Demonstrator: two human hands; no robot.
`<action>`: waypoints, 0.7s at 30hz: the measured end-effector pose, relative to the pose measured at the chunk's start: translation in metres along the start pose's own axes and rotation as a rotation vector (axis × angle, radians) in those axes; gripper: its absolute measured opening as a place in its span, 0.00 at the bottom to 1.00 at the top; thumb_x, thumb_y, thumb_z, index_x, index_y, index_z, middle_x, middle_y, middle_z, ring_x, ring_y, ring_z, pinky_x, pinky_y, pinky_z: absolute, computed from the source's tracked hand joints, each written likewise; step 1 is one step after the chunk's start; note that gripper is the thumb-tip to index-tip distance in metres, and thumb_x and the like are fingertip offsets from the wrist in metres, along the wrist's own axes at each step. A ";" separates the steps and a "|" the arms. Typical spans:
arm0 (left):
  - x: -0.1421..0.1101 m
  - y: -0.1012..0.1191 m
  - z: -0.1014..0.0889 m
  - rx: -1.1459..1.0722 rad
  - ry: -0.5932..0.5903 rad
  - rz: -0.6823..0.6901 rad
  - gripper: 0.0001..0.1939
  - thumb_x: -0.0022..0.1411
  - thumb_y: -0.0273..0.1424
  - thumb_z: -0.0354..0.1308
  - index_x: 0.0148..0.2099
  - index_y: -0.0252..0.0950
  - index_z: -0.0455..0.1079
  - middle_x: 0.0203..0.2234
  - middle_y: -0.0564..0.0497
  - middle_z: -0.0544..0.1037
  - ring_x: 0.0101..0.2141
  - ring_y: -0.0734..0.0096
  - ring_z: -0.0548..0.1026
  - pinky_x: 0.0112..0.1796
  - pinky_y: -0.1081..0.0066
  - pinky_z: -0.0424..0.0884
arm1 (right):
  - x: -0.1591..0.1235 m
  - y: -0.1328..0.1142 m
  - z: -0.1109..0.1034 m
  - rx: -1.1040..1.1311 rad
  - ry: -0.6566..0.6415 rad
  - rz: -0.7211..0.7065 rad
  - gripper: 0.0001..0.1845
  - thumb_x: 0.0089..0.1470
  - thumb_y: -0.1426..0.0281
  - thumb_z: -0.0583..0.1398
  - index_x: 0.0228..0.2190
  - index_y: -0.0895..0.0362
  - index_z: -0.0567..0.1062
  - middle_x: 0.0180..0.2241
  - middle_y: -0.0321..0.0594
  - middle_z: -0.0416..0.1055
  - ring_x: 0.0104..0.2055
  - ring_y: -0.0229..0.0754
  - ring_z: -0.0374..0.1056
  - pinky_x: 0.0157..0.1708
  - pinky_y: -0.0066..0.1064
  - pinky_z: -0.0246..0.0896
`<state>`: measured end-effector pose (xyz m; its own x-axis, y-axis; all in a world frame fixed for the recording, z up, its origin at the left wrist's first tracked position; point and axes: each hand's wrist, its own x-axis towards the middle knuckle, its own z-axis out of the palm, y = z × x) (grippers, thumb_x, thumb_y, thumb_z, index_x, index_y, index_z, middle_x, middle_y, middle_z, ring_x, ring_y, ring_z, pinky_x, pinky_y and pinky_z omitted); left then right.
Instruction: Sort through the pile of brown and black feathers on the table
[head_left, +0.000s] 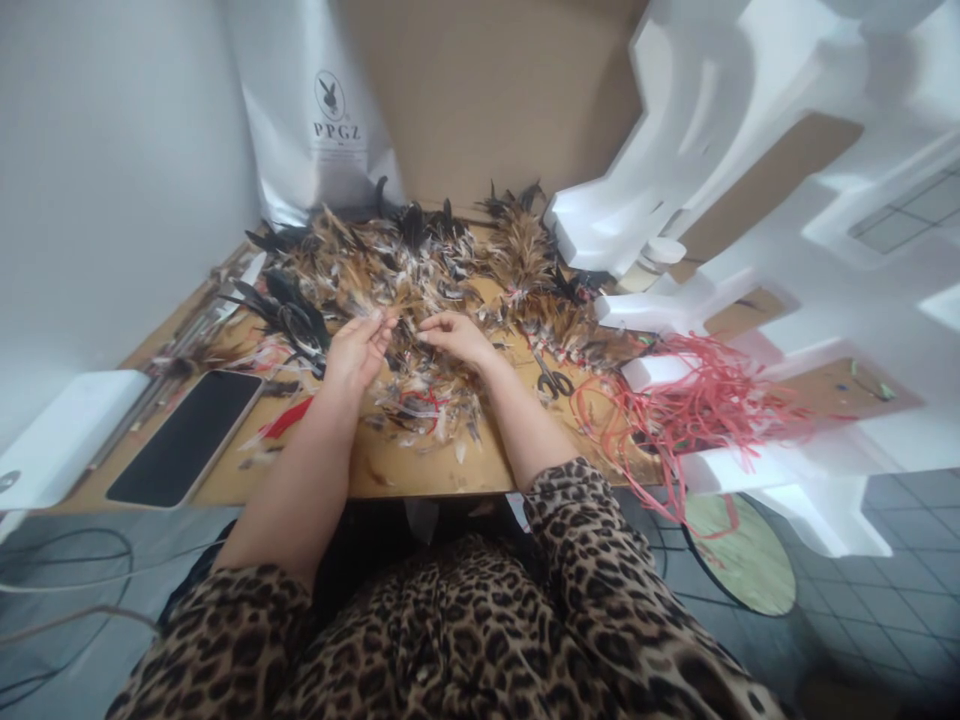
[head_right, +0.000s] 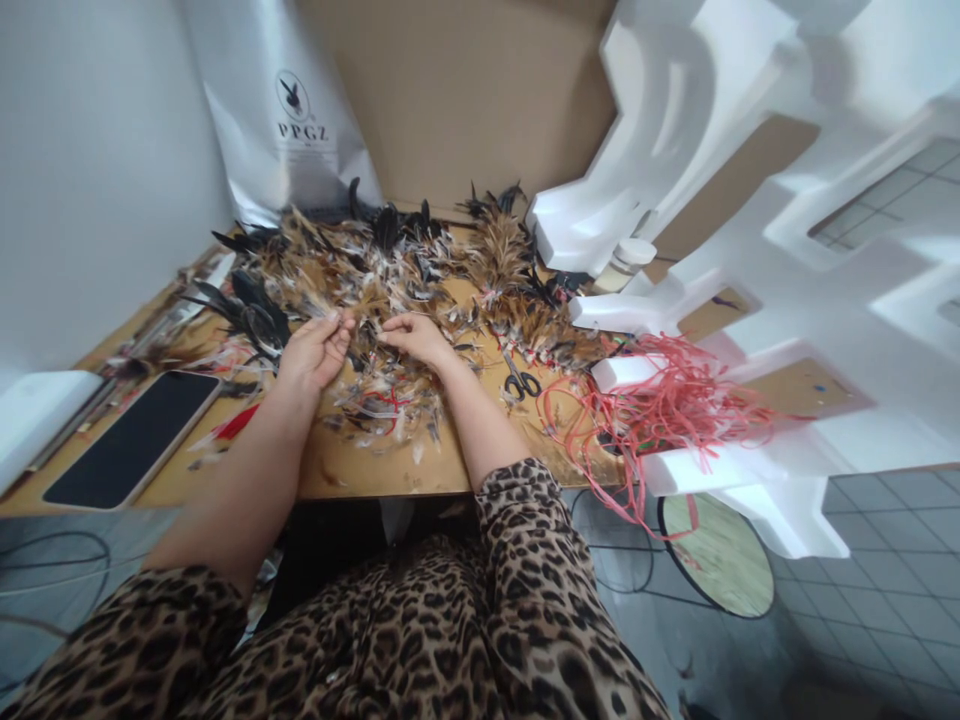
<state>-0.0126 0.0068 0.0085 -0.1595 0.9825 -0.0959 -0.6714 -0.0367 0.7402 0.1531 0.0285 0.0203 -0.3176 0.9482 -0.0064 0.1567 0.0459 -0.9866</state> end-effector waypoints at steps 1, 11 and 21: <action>0.000 0.000 0.001 -0.006 -0.004 -0.007 0.02 0.53 0.21 0.60 0.30 0.31 0.72 0.24 0.51 0.77 0.27 0.81 0.75 0.27 0.85 0.69 | -0.001 0.000 0.005 0.025 -0.010 -0.005 0.17 0.37 0.65 0.66 0.31 0.61 0.73 0.18 0.29 0.65 0.19 0.27 0.55 0.21 0.22 0.51; -0.008 -0.008 0.008 0.101 -0.042 -0.045 0.03 0.50 0.23 0.63 0.29 0.29 0.72 0.25 0.48 0.78 0.26 0.80 0.75 0.27 0.83 0.69 | 0.001 0.000 0.028 0.308 0.234 -0.115 0.10 0.38 0.68 0.63 0.27 0.59 0.73 0.21 0.30 0.68 0.20 0.28 0.55 0.23 0.22 0.53; -0.005 -0.010 0.006 0.050 -0.060 -0.038 0.03 0.50 0.23 0.63 0.29 0.29 0.72 0.23 0.49 0.77 0.25 0.81 0.75 0.26 0.84 0.69 | -0.003 -0.001 0.032 0.219 0.216 -0.269 0.13 0.40 0.64 0.64 0.29 0.59 0.74 0.29 0.36 0.73 0.32 0.33 0.66 0.37 0.26 0.61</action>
<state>-0.0006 0.0036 0.0057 -0.0900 0.9923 -0.0854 -0.6386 0.0083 0.7695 0.1239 0.0157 0.0157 -0.1131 0.9568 0.2679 -0.1155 0.2552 -0.9600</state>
